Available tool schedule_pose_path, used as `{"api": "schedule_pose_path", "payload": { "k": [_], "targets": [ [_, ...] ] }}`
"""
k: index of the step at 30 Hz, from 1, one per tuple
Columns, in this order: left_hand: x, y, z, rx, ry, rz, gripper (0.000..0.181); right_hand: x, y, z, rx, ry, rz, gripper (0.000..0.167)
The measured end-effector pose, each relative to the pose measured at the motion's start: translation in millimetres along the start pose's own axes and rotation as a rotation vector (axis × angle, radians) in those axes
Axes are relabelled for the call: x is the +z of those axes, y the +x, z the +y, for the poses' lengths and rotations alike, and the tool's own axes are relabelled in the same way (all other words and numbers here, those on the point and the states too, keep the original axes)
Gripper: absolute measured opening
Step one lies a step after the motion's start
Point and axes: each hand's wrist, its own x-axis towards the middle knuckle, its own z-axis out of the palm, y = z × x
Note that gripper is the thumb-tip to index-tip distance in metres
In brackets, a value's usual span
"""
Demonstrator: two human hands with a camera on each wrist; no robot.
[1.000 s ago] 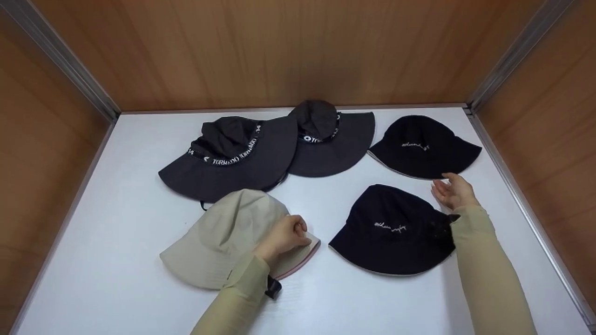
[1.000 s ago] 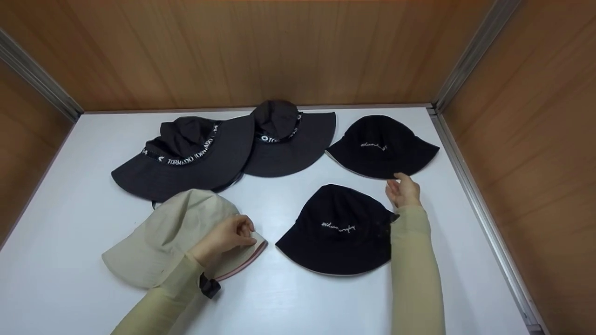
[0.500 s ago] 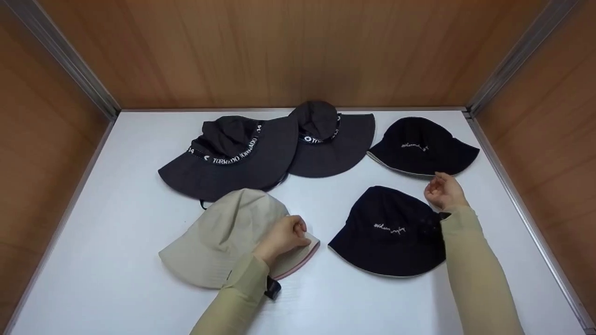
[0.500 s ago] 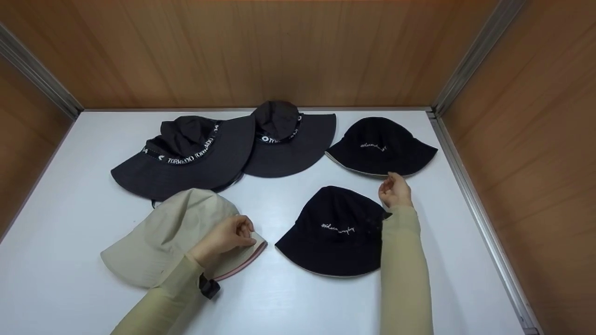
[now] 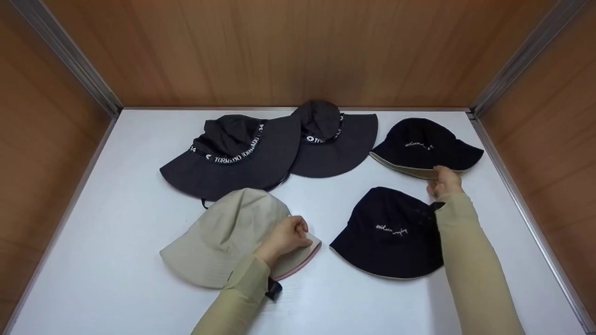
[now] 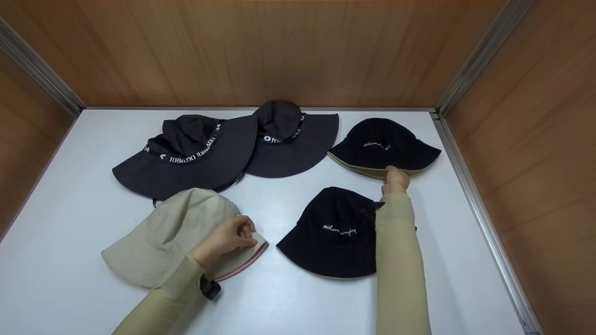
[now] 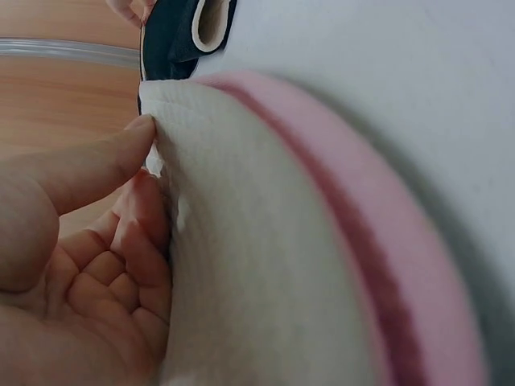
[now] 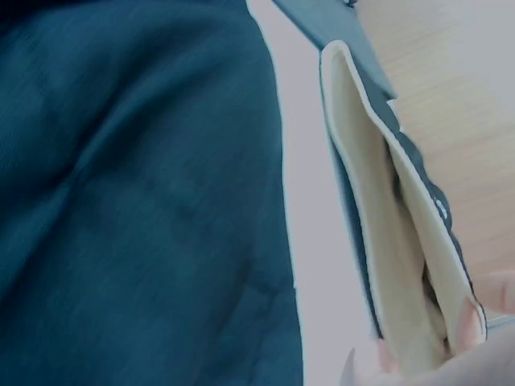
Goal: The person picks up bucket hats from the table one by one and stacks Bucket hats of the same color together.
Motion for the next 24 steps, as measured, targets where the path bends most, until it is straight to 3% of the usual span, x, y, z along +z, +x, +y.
{"api": "schedule_pose_path", "payload": {
  "k": [5,14,24],
  "targets": [
    [0.1,-0.7,1.2,0.008,0.012,-0.004,0.021,-1.3,5.3,-1.8,0.070,0.153,-0.041,0.053],
    [2.3,-1.4,3.3,0.040,0.007,-0.008,0.020,-7.4,21.8,8.0,0.085,0.458,-0.049,0.053],
    [5.8,-1.6,3.2,0.010,-0.012,-0.016,0.021,-13.8,36.0,12.2,0.152,0.828,-0.280,0.060]
  ]
}}
